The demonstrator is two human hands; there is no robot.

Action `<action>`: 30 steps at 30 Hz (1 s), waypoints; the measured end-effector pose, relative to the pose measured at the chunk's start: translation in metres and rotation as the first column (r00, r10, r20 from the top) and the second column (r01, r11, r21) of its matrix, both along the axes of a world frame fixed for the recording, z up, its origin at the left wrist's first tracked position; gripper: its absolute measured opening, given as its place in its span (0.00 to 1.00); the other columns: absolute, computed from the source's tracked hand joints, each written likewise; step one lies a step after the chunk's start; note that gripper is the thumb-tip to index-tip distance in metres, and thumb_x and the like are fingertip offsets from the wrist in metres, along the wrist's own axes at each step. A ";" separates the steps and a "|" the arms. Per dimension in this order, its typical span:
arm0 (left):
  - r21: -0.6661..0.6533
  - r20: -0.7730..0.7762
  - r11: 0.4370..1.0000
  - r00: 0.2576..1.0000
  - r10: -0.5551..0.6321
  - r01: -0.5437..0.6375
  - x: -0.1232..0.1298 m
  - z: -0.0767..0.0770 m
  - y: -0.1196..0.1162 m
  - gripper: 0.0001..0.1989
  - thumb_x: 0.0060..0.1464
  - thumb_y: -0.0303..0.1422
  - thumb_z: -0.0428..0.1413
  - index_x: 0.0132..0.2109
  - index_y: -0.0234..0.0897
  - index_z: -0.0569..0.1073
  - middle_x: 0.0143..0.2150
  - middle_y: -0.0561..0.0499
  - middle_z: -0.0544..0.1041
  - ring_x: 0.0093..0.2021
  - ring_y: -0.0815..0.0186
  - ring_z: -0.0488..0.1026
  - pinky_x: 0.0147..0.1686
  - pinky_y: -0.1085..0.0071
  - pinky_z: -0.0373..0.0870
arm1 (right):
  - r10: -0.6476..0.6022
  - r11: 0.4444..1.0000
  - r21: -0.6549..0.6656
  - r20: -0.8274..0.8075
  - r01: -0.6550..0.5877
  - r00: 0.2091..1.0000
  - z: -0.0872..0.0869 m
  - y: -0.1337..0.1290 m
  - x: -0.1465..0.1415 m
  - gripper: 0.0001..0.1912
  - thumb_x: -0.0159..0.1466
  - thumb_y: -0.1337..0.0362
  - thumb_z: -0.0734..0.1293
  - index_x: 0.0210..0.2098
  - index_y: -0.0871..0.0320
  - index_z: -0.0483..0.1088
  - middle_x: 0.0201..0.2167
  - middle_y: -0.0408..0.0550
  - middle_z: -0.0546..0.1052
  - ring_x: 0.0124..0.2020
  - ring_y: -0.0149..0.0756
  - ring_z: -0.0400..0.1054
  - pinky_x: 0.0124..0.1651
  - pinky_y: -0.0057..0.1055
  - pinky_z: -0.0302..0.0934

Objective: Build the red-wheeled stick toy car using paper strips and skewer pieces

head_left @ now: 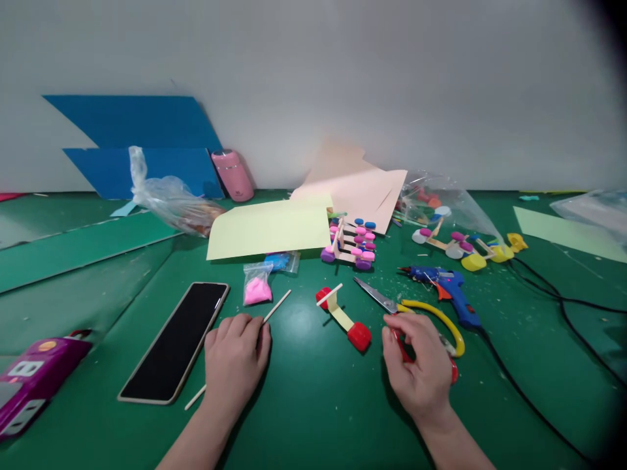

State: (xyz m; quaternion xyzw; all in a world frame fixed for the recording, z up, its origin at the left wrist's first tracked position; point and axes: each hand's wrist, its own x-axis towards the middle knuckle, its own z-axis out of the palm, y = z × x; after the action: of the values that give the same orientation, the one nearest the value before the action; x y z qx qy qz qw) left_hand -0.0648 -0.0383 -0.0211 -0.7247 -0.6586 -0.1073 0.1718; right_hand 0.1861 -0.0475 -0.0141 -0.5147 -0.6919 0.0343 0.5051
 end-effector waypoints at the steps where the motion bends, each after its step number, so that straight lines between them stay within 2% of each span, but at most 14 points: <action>1: 0.001 -0.006 1.000 1.000 0.012 -0.012 0.000 0.000 0.000 0.11 0.54 0.34 0.47 0.32 0.37 0.72 0.30 0.48 0.73 0.34 0.59 0.68 0.32 0.65 0.57 | -0.031 0.999 0.017 -0.011 0.031 0.999 0.000 0.001 0.001 0.10 0.56 0.71 0.63 0.39 0.57 0.66 0.32 0.49 0.70 0.34 0.38 0.65 0.33 0.36 0.62; 6: -0.007 -0.007 1.000 1.000 0.024 -0.024 0.002 -0.001 0.001 0.13 0.55 0.35 0.45 0.30 0.38 0.72 0.29 0.47 0.72 0.35 0.58 0.67 0.33 0.64 0.55 | -0.169 0.981 0.085 -0.082 0.176 0.982 0.000 0.003 0.009 0.08 0.57 0.71 0.62 0.37 0.57 0.67 0.31 0.48 0.70 0.31 0.36 0.65 0.31 0.33 0.61; 11: -0.005 0.005 1.000 1.000 0.006 -0.006 0.002 0.001 0.002 0.14 0.55 0.35 0.44 0.29 0.37 0.72 0.29 0.47 0.72 0.34 0.58 0.67 0.32 0.64 0.55 | -0.237 0.960 0.125 -0.121 0.251 0.964 0.000 0.004 0.015 0.07 0.57 0.71 0.61 0.36 0.59 0.67 0.29 0.47 0.70 0.29 0.35 0.64 0.30 0.32 0.60; 24: 0.005 0.022 0.999 0.999 0.035 -0.035 0.002 0.002 0.001 0.12 0.53 0.36 0.46 0.27 0.37 0.70 0.28 0.48 0.72 0.34 0.59 0.67 0.32 0.65 0.55 | -0.222 0.961 0.125 -0.191 0.248 0.956 0.007 0.003 0.010 0.06 0.59 0.69 0.61 0.36 0.57 0.67 0.28 0.46 0.69 0.27 0.34 0.63 0.28 0.31 0.59; 30: -0.003 0.012 0.998 0.998 0.062 -0.062 0.003 0.001 0.000 0.12 0.53 0.36 0.46 0.27 0.38 0.69 0.28 0.49 0.72 0.34 0.59 0.67 0.33 0.65 0.54 | -0.256 0.939 0.152 -0.295 0.310 0.921 0.009 0.001 0.009 0.05 0.58 0.67 0.62 0.34 0.58 0.69 0.28 0.47 0.70 0.27 0.34 0.64 0.27 0.30 0.58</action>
State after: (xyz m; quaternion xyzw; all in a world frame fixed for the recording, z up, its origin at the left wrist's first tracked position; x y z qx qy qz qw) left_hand -0.0615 -0.0384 -0.0202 -0.7034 -0.6821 -0.1051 0.1701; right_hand 0.1956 -0.0470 -0.0047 -0.5477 -0.5343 -0.0376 0.6428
